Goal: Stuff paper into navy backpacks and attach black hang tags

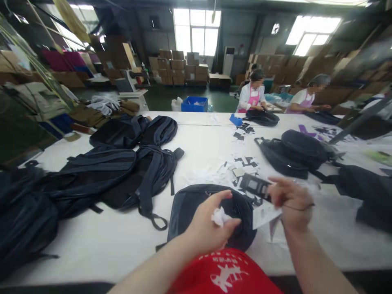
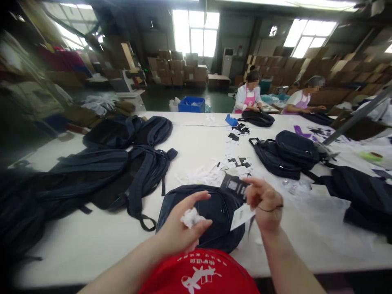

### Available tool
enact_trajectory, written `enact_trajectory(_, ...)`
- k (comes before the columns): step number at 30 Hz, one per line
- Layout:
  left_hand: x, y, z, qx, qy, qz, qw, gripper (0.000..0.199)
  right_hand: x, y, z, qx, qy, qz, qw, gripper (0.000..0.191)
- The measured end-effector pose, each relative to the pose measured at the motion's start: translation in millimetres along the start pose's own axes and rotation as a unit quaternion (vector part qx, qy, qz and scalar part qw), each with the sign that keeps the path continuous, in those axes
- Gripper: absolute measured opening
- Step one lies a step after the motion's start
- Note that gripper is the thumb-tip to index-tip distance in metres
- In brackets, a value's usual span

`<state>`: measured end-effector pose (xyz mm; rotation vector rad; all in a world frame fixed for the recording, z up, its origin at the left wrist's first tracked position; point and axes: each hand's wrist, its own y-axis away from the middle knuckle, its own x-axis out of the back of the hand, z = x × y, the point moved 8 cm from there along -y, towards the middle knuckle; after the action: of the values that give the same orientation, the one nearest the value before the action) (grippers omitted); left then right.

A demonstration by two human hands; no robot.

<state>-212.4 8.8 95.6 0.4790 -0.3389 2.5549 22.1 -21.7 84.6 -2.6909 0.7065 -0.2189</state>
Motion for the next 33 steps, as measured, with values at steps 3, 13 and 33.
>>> enact_trajectory(3, -24.2, -1, -12, -0.001, -0.033, -0.014, 0.999, 0.076, -18, 2, 16, -0.039, -0.038, -0.016, 0.998, 0.069)
enact_trajectory(13, -42.2, -37, -36, 0.027, 0.053, -0.17, 0.984, 0.064, -66, 8, 24, -0.205, -0.278, -0.123, 0.93, 0.065)
enact_trajectory(33, -104.8, -9, -72, 0.268, 0.342, -0.142, 0.889, 0.018, -83, 46, 17, -0.074, -0.155, -0.109, 0.979, 0.075)
